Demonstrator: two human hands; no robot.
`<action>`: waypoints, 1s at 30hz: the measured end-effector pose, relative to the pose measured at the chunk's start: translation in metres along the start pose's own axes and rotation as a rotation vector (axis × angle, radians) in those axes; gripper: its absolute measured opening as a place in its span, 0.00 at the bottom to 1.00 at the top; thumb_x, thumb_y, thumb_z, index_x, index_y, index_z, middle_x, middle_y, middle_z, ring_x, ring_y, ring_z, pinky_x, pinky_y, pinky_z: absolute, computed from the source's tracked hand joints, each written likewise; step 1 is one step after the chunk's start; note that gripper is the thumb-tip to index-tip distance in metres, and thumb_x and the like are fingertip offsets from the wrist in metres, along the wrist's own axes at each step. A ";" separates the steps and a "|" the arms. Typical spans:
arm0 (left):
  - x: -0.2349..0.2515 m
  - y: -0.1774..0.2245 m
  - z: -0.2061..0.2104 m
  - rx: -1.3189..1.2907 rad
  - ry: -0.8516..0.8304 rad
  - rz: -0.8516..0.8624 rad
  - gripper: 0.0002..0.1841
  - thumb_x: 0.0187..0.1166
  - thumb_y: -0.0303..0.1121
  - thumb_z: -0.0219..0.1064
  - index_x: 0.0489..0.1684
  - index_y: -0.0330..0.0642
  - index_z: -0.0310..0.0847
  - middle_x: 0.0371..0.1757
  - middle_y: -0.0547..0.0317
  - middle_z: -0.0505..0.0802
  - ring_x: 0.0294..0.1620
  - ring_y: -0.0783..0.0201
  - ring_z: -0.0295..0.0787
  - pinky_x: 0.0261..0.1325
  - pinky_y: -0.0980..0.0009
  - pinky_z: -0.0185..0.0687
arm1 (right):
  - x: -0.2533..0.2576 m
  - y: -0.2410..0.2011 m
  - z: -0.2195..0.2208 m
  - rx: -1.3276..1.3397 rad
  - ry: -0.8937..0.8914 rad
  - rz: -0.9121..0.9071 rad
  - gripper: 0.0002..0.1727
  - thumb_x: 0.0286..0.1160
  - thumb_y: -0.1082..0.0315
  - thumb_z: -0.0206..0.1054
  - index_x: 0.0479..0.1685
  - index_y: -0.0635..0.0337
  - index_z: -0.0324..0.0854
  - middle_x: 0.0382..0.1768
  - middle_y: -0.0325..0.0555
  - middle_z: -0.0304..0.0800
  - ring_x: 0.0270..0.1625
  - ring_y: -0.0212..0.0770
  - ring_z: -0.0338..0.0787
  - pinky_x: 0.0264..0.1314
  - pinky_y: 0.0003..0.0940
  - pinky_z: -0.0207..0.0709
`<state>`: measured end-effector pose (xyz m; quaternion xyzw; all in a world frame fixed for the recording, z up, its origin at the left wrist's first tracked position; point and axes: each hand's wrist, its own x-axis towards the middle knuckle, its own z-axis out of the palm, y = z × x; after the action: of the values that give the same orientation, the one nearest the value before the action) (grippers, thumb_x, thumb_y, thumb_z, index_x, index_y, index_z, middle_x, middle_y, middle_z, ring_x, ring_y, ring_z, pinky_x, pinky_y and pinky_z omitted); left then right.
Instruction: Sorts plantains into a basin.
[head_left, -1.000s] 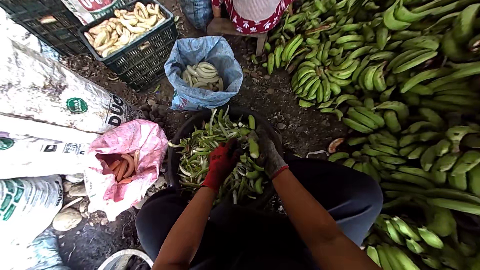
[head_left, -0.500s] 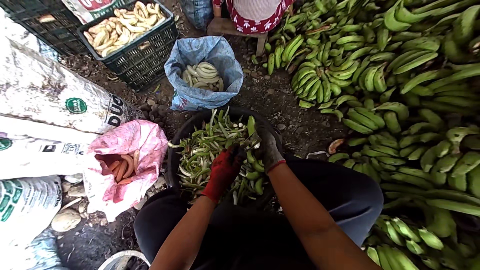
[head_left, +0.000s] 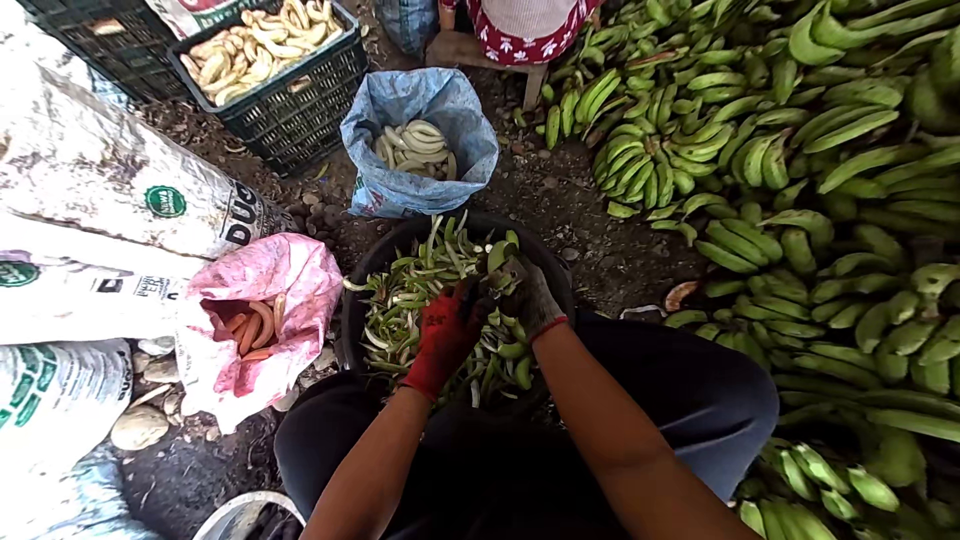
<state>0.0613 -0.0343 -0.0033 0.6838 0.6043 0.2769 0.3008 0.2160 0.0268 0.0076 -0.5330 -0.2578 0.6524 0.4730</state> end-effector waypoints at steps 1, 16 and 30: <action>-0.002 0.001 0.002 0.049 0.001 0.014 0.32 0.84 0.60 0.52 0.80 0.51 0.77 0.58 0.40 0.90 0.53 0.41 0.90 0.53 0.39 0.83 | 0.000 -0.001 0.001 0.018 0.007 -0.004 0.22 0.92 0.47 0.49 0.67 0.51 0.76 0.46 0.42 0.89 0.41 0.36 0.88 0.42 0.35 0.85; 0.024 -0.026 -0.019 -0.184 0.022 -0.182 0.30 0.91 0.61 0.45 0.78 0.55 0.77 0.61 0.48 0.91 0.61 0.48 0.88 0.63 0.37 0.79 | -0.004 0.012 -0.021 -0.110 -0.270 0.200 0.28 0.85 0.42 0.59 0.78 0.45 0.72 0.50 0.48 0.90 0.41 0.43 0.91 0.38 0.37 0.88; 0.003 -0.005 0.010 0.224 -0.037 0.242 0.26 0.81 0.50 0.64 0.77 0.53 0.81 0.57 0.40 0.91 0.55 0.37 0.89 0.54 0.36 0.79 | 0.002 0.000 -0.032 0.274 -0.148 0.229 0.27 0.89 0.41 0.43 0.50 0.52 0.79 0.30 0.38 0.84 0.28 0.32 0.85 0.29 0.28 0.82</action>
<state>0.0658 -0.0316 -0.0131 0.7858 0.5390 0.2293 0.1984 0.2461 0.0232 -0.0034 -0.4403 -0.1383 0.7684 0.4434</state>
